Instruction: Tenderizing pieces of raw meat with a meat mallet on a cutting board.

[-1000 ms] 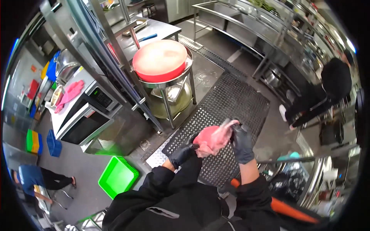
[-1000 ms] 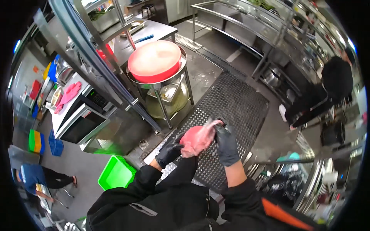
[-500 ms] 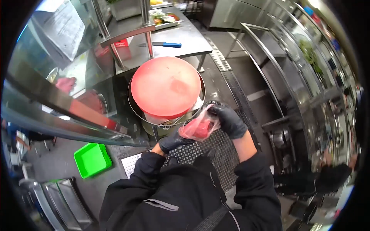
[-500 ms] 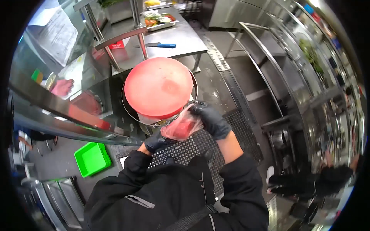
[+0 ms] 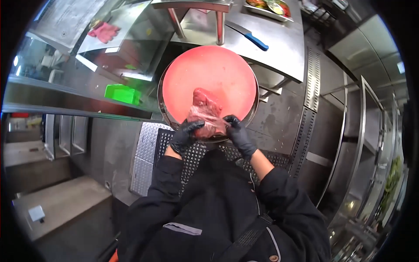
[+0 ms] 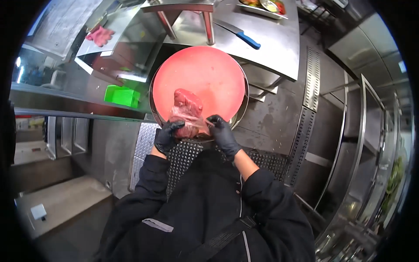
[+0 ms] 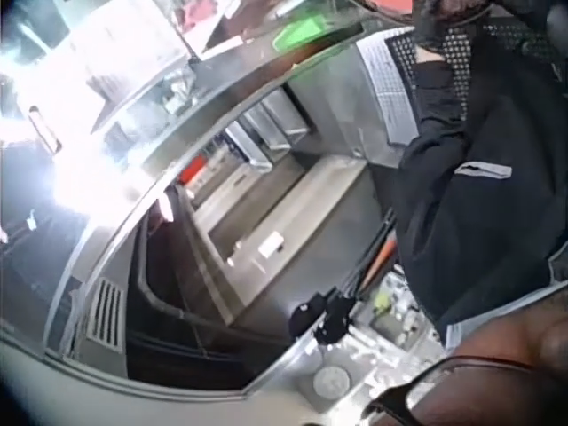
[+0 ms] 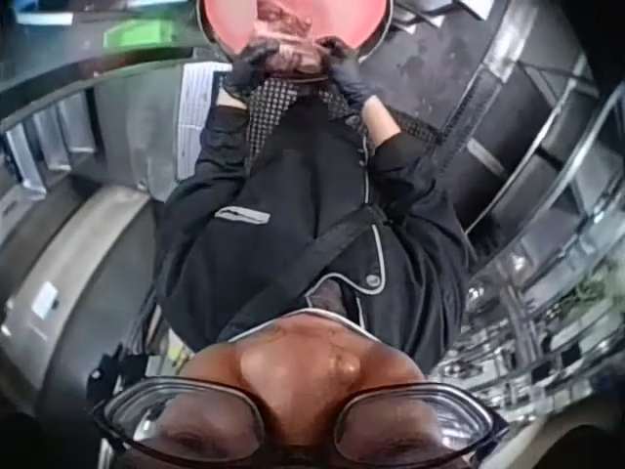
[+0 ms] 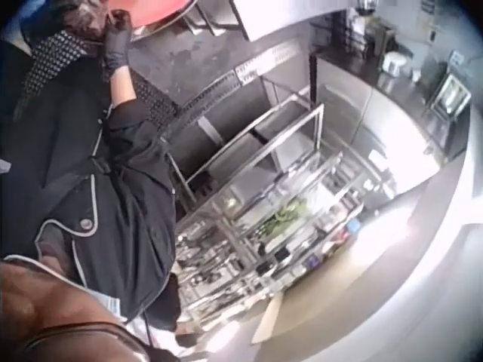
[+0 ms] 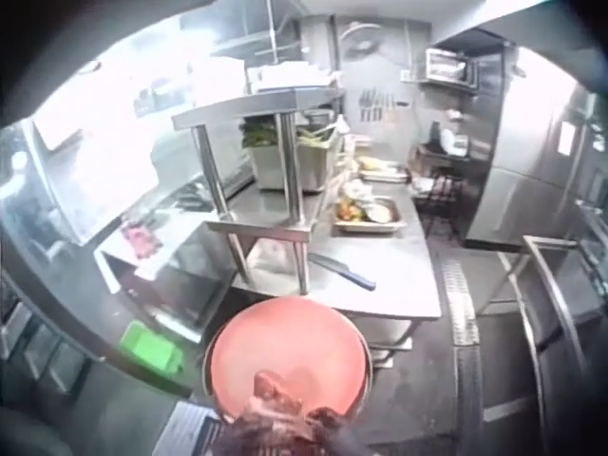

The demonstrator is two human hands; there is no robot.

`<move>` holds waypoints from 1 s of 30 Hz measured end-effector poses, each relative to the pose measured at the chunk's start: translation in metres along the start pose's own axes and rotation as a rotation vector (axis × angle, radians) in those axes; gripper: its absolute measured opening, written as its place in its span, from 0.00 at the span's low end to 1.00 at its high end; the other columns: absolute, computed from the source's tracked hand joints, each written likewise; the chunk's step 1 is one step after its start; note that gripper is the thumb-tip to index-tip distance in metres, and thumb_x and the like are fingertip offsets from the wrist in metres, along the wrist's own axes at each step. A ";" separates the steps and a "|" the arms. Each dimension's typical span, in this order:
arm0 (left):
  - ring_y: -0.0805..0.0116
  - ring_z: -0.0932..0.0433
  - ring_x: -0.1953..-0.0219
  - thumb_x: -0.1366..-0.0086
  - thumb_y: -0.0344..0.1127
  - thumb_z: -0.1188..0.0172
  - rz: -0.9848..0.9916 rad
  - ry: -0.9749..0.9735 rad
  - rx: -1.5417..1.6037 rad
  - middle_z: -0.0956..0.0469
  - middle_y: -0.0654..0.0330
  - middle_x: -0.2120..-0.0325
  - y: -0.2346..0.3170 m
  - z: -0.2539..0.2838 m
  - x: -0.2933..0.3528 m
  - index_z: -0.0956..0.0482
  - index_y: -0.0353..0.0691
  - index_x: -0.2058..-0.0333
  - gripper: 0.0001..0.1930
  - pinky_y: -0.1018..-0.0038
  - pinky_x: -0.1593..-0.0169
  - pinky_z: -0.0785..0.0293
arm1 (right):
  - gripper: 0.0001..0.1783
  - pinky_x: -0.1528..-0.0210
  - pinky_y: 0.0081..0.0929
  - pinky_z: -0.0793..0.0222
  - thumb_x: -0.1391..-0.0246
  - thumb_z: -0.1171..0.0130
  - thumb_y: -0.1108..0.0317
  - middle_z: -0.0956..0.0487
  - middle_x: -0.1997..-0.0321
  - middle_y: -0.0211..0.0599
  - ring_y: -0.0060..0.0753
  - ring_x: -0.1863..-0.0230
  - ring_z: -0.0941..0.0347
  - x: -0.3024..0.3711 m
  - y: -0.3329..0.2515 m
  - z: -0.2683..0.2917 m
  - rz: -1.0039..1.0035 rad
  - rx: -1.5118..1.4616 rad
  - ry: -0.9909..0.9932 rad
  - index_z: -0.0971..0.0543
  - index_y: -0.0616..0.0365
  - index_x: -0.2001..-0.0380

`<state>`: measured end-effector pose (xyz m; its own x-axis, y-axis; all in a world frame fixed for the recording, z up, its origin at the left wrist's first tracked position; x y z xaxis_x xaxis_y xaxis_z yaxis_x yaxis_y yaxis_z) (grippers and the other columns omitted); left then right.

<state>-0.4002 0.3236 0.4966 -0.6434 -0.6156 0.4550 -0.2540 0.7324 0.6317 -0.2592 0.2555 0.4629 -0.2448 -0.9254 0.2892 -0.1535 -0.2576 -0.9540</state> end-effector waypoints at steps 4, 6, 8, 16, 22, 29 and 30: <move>0.67 0.24 0.63 0.44 0.38 0.37 -0.033 0.130 -0.785 0.24 0.57 0.64 0.032 0.050 -0.066 0.28 0.30 0.56 0.21 0.73 0.59 0.27 | 0.11 0.63 0.19 0.33 0.46 0.41 0.68 0.27 0.69 0.28 0.19 0.67 0.32 -0.020 0.021 0.008 0.018 0.186 -0.177 0.27 0.61 0.61; 0.55 0.21 0.62 0.49 0.43 0.33 0.008 0.398 -1.339 0.22 0.47 0.61 0.064 0.105 -0.087 0.26 0.31 0.57 0.25 0.67 0.58 0.26 | 0.15 0.65 0.20 0.31 0.48 0.38 0.66 0.24 0.68 0.30 0.20 0.68 0.30 -0.031 -0.001 0.014 -0.068 0.222 -0.172 0.26 0.62 0.61; 0.51 0.22 0.61 0.50 0.41 0.34 -0.254 0.519 -1.547 0.24 0.45 0.59 0.109 0.103 -0.086 0.26 0.36 0.58 0.22 0.66 0.56 0.27 | 0.13 0.69 0.20 0.31 0.48 0.38 0.66 0.24 0.70 0.30 0.19 0.71 0.31 -0.050 -0.014 0.050 -0.067 0.253 -0.074 0.25 0.62 0.62; 0.54 0.35 0.44 0.50 0.45 0.35 -0.629 0.285 -1.846 0.31 0.52 0.49 0.068 -0.007 -0.094 0.24 0.46 0.56 0.22 0.60 0.41 0.42 | 0.12 0.75 0.19 0.33 0.45 0.45 0.67 0.23 0.69 0.33 0.21 0.75 0.27 -0.138 -0.014 0.022 -0.163 0.248 -0.174 0.27 0.61 0.59; 0.48 0.32 0.48 0.50 0.42 0.32 -0.585 0.662 -1.550 0.31 0.46 0.52 0.073 0.035 -0.033 0.23 0.38 0.68 0.16 0.60 0.45 0.36 | 0.13 0.74 0.20 0.30 0.43 0.48 0.67 0.23 0.69 0.35 0.23 0.74 0.26 -0.187 0.005 0.013 -0.185 0.210 -0.309 0.29 0.61 0.57; 0.48 0.32 0.48 0.49 0.43 0.32 -0.450 0.997 -1.365 0.30 0.42 0.53 0.084 0.032 -0.047 0.31 0.31 0.52 0.30 0.63 0.43 0.37 | 0.26 0.70 0.25 0.28 0.51 0.39 0.53 0.22 0.69 0.41 0.29 0.72 0.25 -0.200 0.012 -0.018 -0.366 0.341 -0.473 0.27 0.66 0.60; 0.51 0.34 0.44 0.51 0.42 0.30 -0.307 0.982 -1.322 0.31 0.43 0.49 0.080 0.039 -0.061 0.39 0.29 0.44 0.40 0.65 0.41 0.38 | 0.26 0.69 0.24 0.29 0.51 0.38 0.55 0.23 0.67 0.40 0.28 0.71 0.26 -0.204 0.008 -0.030 -0.236 0.424 -0.503 0.28 0.66 0.57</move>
<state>-0.4094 0.4311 0.4951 0.1060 -0.9900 0.0931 0.7940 0.1407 0.5914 -0.2391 0.4507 0.3989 0.2379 -0.8212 0.5186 0.2644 -0.4591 -0.8482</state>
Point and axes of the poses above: each hand's wrist, its own x-axis away from the middle knuckle, its own z-axis out of the back of the hand, y = z × x, the point moved 9 cm from there along -x, towards the middle knuckle
